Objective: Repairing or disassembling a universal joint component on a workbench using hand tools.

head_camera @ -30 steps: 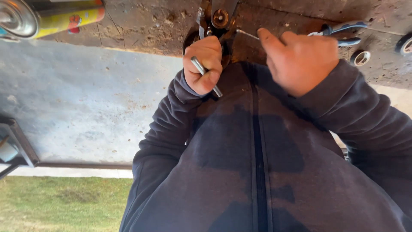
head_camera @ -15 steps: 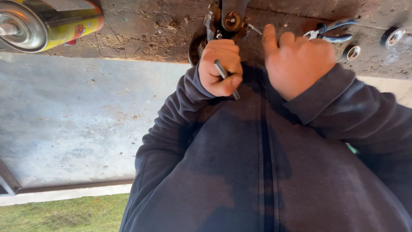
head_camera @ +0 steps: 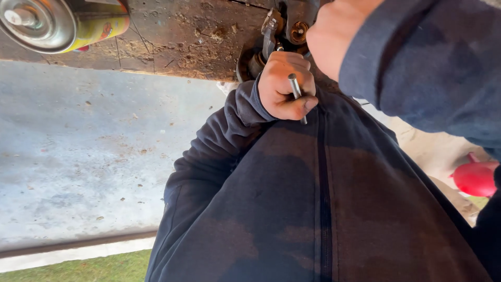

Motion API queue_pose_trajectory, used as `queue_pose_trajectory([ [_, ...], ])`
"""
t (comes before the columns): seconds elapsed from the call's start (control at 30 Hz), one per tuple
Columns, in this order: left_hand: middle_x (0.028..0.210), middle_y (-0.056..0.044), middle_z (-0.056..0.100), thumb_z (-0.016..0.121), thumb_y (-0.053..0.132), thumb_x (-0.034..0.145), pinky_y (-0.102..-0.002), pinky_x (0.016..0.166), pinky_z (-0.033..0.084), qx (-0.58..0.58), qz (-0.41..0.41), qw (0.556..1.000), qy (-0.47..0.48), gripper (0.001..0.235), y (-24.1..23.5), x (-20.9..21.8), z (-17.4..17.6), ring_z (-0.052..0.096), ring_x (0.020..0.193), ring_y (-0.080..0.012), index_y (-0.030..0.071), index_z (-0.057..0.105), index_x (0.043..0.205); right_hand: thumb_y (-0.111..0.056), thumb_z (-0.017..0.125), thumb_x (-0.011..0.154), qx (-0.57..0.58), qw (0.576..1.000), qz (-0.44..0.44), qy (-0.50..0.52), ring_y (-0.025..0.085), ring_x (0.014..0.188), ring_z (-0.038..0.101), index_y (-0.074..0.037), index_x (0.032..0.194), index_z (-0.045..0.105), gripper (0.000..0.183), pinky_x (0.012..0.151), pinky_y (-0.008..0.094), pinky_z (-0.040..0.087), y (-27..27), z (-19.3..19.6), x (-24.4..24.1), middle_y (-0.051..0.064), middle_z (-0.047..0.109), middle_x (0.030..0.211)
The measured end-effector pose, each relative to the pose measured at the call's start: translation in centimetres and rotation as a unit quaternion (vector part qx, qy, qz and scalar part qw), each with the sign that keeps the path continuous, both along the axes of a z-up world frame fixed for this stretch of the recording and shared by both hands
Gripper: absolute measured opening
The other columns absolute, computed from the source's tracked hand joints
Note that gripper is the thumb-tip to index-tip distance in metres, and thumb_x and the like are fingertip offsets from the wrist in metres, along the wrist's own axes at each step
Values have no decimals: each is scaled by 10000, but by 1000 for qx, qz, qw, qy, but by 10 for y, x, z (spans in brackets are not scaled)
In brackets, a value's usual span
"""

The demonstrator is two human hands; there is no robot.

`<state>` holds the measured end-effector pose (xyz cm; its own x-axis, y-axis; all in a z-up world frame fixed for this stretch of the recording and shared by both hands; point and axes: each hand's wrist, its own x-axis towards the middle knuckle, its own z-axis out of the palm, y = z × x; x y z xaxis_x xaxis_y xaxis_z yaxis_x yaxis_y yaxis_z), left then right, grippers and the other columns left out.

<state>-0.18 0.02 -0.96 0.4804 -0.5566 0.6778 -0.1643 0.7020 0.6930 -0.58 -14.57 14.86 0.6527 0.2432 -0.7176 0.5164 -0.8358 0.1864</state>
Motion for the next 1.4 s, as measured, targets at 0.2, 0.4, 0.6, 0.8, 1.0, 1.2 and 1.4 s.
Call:
queue_pose_trajectory([
  [0.2,708,-60,615,741,134,868,-419,640,445,-31,29,999,34,158,4,-2,-7,601,666,-300,70,635,769,-277,563,970,-81,986,-84,117,224,686,740,-183,826,760,261,569,398,542,39,6,9,43,741,714],
  [0.4,653,-34,584,753,115,835,-426,582,381,-7,55,998,21,166,-4,-7,4,535,586,-283,90,632,724,-227,603,906,-36,997,-41,-47,165,600,712,-74,1028,740,239,462,329,498,13,14,-31,20,712,711],
  [0.6,623,-27,560,698,104,821,-409,553,349,6,34,998,44,154,-2,-8,5,485,543,-261,83,621,689,-212,636,867,75,978,-43,-192,126,539,599,-78,1105,773,305,490,269,438,-21,21,-62,-4,617,671],
  [0.8,608,-21,558,682,121,864,-401,542,343,0,16,1000,27,183,-10,-7,10,484,517,-242,87,630,692,-123,673,995,222,930,-15,-292,148,580,468,-53,1286,791,321,570,326,356,-90,-49,-127,-13,460,670],
  [1.0,619,-54,538,646,182,958,-418,569,354,18,-13,999,37,276,-5,-1,16,504,544,-280,63,612,711,-126,697,893,230,921,-56,-308,178,616,520,-82,1230,774,349,604,327,381,-85,-35,-121,-3,505,699],
  [1.2,628,-59,530,642,226,975,-419,611,366,36,-18,989,139,339,17,5,17,497,581,-284,34,573,704,-177,684,1051,193,932,-118,-282,142,688,565,-62,1277,701,254,651,277,426,-70,8,-123,-10,537,762],
  [1.4,616,-59,519,619,238,964,-422,603,360,10,-4,993,114,344,15,4,13,507,565,-275,40,564,688,-280,693,946,136,960,-56,-237,154,565,615,-182,1193,769,277,514,288,450,-44,28,-76,-11,618,686],
])
